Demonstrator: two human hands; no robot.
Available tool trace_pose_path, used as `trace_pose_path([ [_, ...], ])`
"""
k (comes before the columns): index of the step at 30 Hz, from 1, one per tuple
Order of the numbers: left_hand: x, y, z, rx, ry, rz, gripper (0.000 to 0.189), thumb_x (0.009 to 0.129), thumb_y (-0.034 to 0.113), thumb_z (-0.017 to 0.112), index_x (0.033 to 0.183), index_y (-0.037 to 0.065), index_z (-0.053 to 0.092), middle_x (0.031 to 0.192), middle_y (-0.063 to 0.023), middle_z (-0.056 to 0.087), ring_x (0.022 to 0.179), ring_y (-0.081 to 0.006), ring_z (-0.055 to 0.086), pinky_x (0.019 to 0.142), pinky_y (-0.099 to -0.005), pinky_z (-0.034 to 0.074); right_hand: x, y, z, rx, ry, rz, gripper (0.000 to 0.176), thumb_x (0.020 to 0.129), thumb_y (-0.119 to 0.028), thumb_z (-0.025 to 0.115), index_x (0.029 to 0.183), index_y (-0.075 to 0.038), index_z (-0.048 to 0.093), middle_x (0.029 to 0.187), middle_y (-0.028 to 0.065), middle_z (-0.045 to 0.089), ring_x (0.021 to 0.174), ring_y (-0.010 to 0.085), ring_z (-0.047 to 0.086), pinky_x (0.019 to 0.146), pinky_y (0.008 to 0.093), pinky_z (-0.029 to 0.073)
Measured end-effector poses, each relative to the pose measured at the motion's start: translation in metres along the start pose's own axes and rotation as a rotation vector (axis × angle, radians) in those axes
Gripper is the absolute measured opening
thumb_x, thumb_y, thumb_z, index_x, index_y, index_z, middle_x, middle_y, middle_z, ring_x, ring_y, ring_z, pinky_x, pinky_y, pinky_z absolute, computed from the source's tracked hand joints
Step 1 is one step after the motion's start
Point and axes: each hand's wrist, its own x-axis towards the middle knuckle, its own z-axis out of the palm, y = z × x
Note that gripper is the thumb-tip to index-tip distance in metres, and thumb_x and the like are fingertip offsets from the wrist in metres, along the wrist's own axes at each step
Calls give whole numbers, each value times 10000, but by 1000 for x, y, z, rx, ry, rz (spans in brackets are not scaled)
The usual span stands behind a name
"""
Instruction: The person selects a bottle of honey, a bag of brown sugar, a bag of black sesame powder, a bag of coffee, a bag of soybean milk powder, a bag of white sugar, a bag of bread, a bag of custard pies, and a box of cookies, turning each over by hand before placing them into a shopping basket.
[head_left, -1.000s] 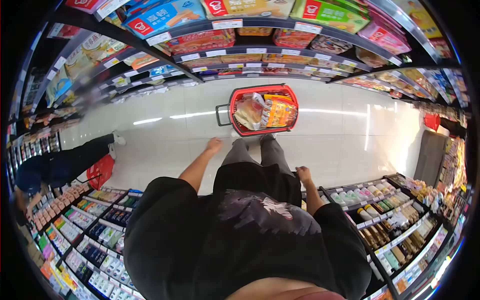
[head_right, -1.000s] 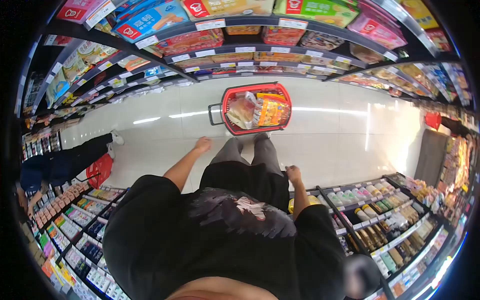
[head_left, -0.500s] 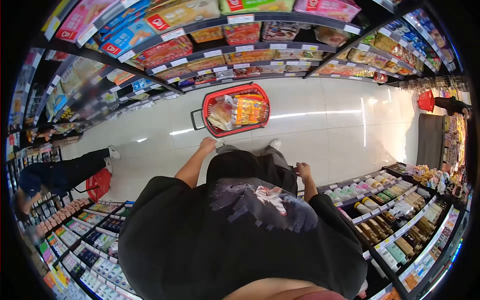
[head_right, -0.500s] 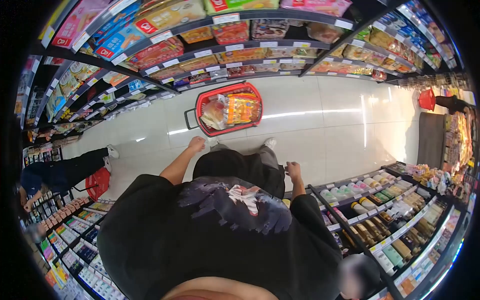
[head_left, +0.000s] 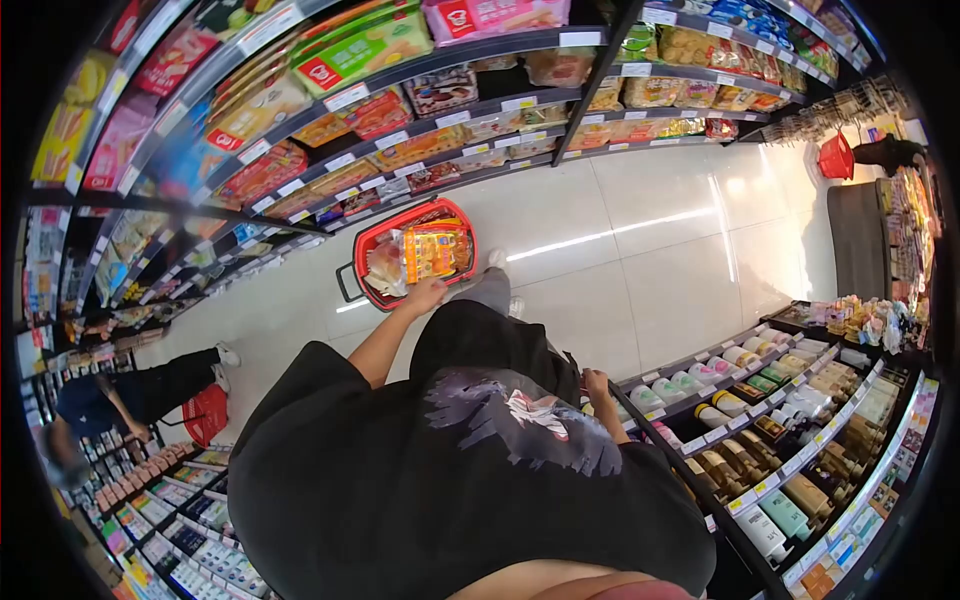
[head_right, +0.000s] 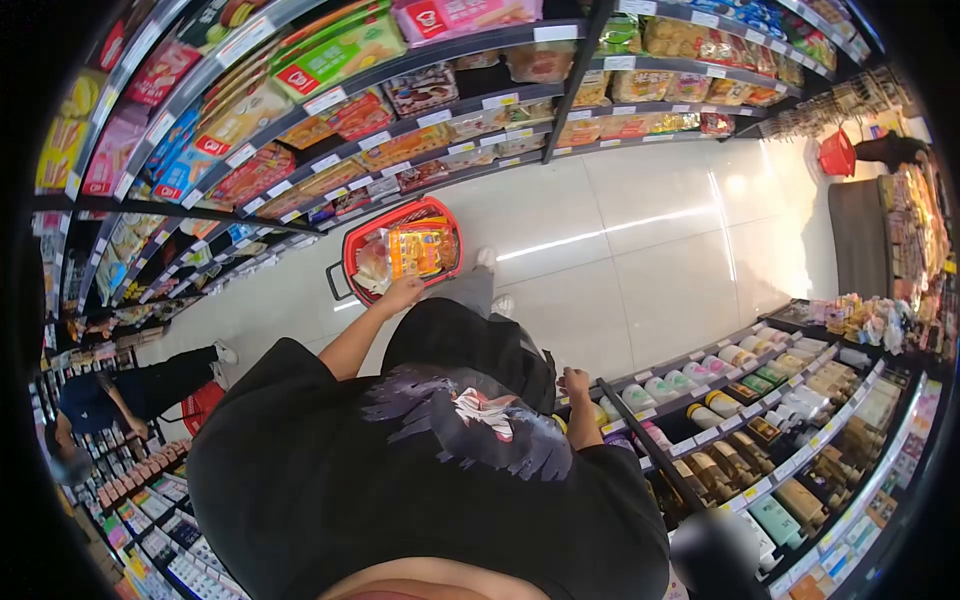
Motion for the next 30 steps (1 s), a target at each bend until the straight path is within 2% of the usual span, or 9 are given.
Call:
trace_pose_path([
  [3,27,-78,2,473,-88,275,136,758,159,560,823,49,607,683,-88,608,588,-182,601,557,-306,472,13,-20,-6,-141,-76,-103,315,787,-247,547,897,47,572,689,112,600,621,207,610,506,337,482],
  [5,32,-89,4,1035,-289,337,161,745,158,576,844,34,600,666,-106,603,567,-207,606,513,-321,476,25,-45,-5,-191,-48,-231,291,771,-261,553,665,9,576,577,64,523,518,143,503,435,296,385],
  [7,17,-55,23,-71,65,-605,165,754,157,572,839,18,599,683,-118,605,594,-218,615,491,-338,481,35,-80,-7,-192,-62,-197,280,780,-258,553,734,18,571,623,79,546,546,157,532,462,300,411],
  [11,52,-8,35,-153,57,-697,174,780,170,549,834,13,601,687,-117,603,597,-217,614,464,-342,473,67,-160,-29,-187,-106,-125,302,811,-240,552,951,27,538,781,123,610,660,204,616,550,318,485],
  [13,87,14,34,322,-177,-197,194,802,180,509,839,16,606,683,-116,600,593,-208,610,465,-327,465,80,-201,-39,-164,-124,-183,283,809,-231,558,937,21,548,775,119,610,667,197,615,549,310,481],
  [15,126,73,34,139,-71,-293,201,806,175,490,848,21,613,694,-127,609,587,-224,607,491,-345,469,87,-244,-47,-209,-101,-206,281,811,-233,558,937,18,552,781,116,612,678,197,617,558,308,481],
  [17,200,67,37,566,-14,234,202,813,165,474,879,34,613,695,-128,611,609,-239,602,552,-353,477,92,-299,-58,-262,-76,-242,279,813,-234,558,937,16,556,787,113,614,689,196,618,568,307,480],
  [23,242,304,26,-82,101,276,385,825,254,572,1141,55,479,1028,-166,593,995,-255,570,805,-342,455,89,-421,-59,27,-198,-455,208,829,-179,542,962,-20,563,878,88,614,792,177,611,656,303,471],
  [30,187,551,30,-167,287,714,462,835,162,564,1243,23,397,1240,-189,434,1141,-285,462,894,-386,419,39,-641,-65,-205,257,-1536,435,744,-98,631,1134,14,475,1092,163,534,990,264,518,838,359,403],
])
